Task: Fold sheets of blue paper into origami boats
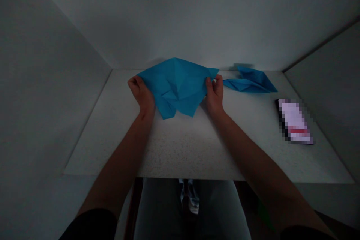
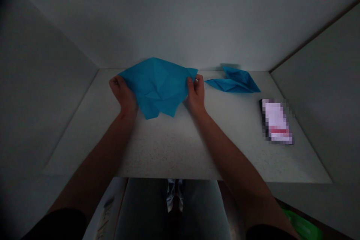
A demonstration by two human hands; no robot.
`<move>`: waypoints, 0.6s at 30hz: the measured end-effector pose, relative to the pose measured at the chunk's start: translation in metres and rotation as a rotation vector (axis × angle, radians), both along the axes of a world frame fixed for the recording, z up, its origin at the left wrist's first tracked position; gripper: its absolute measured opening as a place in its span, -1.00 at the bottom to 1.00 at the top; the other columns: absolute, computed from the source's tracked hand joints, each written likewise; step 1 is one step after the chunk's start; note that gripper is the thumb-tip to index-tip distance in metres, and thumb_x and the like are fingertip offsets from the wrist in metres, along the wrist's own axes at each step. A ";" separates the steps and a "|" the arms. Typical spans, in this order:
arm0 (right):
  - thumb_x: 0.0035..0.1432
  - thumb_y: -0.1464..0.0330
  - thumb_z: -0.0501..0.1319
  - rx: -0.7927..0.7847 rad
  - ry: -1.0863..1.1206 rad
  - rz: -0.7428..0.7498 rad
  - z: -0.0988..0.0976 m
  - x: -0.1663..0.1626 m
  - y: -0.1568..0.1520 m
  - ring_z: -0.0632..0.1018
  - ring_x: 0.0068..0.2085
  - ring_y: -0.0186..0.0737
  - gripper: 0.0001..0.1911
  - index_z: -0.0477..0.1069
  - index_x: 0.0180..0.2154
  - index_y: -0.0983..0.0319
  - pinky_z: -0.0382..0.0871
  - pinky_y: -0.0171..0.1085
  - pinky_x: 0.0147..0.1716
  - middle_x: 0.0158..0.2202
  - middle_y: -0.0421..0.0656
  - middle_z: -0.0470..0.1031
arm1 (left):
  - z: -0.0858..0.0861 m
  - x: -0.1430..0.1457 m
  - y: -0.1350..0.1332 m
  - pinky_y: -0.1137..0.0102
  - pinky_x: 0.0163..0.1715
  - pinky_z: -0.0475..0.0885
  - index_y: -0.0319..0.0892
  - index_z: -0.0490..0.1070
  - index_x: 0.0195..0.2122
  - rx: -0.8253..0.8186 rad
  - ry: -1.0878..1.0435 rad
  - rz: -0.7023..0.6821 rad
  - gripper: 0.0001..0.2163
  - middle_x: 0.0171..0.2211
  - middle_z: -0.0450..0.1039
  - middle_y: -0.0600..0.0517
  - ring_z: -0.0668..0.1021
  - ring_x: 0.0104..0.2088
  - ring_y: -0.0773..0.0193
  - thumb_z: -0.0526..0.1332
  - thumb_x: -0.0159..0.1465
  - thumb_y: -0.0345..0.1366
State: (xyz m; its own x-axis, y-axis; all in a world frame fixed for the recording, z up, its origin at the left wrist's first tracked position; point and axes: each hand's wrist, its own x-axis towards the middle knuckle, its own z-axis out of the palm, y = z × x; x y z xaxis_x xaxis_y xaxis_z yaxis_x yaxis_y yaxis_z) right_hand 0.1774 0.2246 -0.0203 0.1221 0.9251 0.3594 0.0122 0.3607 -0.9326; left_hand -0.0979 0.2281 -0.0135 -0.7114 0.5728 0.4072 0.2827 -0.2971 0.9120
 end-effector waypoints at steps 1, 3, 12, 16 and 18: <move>0.44 -0.37 0.15 0.005 -0.011 -0.009 -0.001 0.000 0.001 0.63 -0.19 -0.08 -0.36 0.36 0.15 -0.02 0.57 -0.15 -0.27 -0.15 -0.14 0.57 | 0.001 0.001 -0.001 0.26 0.12 0.51 -0.03 0.27 -0.07 0.002 0.011 -0.005 -0.47 -0.10 0.39 -0.02 0.56 0.04 0.14 0.07 0.55 0.39; 0.45 -0.37 0.11 0.017 -0.027 -0.035 -0.004 0.001 0.003 0.63 -0.20 -0.10 -0.35 0.35 0.17 -0.03 0.56 -0.16 -0.28 -0.14 -0.14 0.58 | 0.004 0.007 -0.004 0.27 0.06 0.54 -0.03 0.31 -0.06 -0.017 0.023 -0.068 -0.45 -0.11 0.45 -0.02 0.60 -0.01 0.15 0.10 0.53 0.41; 0.38 -0.45 0.07 0.015 0.098 -0.180 -0.007 0.007 0.015 0.69 -0.08 -0.06 -0.25 0.33 0.17 -0.02 0.64 -0.12 -0.17 -0.02 -0.09 0.61 | 0.010 0.039 -0.022 0.23 -0.21 0.57 -0.09 0.56 -0.20 -0.161 0.182 -0.495 -0.41 -0.29 0.62 -0.06 0.65 -0.23 0.08 0.25 0.44 0.41; 0.40 -0.44 0.05 0.030 0.068 -0.151 -0.009 0.009 0.014 0.69 -0.10 -0.06 -0.25 0.30 0.22 -0.04 0.62 -0.11 -0.17 0.01 -0.08 0.63 | 0.017 0.025 -0.021 0.25 -0.24 0.52 -0.06 0.48 -0.31 -0.143 0.167 -0.371 -0.50 -0.41 0.50 0.01 0.61 -0.25 0.10 0.29 0.50 0.28; 0.41 -0.44 0.04 0.037 0.042 -0.138 -0.011 0.010 0.015 0.68 -0.13 -0.07 -0.26 0.29 0.23 -0.05 0.61 -0.13 -0.20 0.00 -0.09 0.64 | 0.022 0.018 -0.021 0.26 -0.26 0.49 -0.05 0.41 -0.38 -0.150 0.198 -0.341 -0.51 -0.46 0.41 0.04 0.58 -0.27 0.11 0.33 0.50 0.22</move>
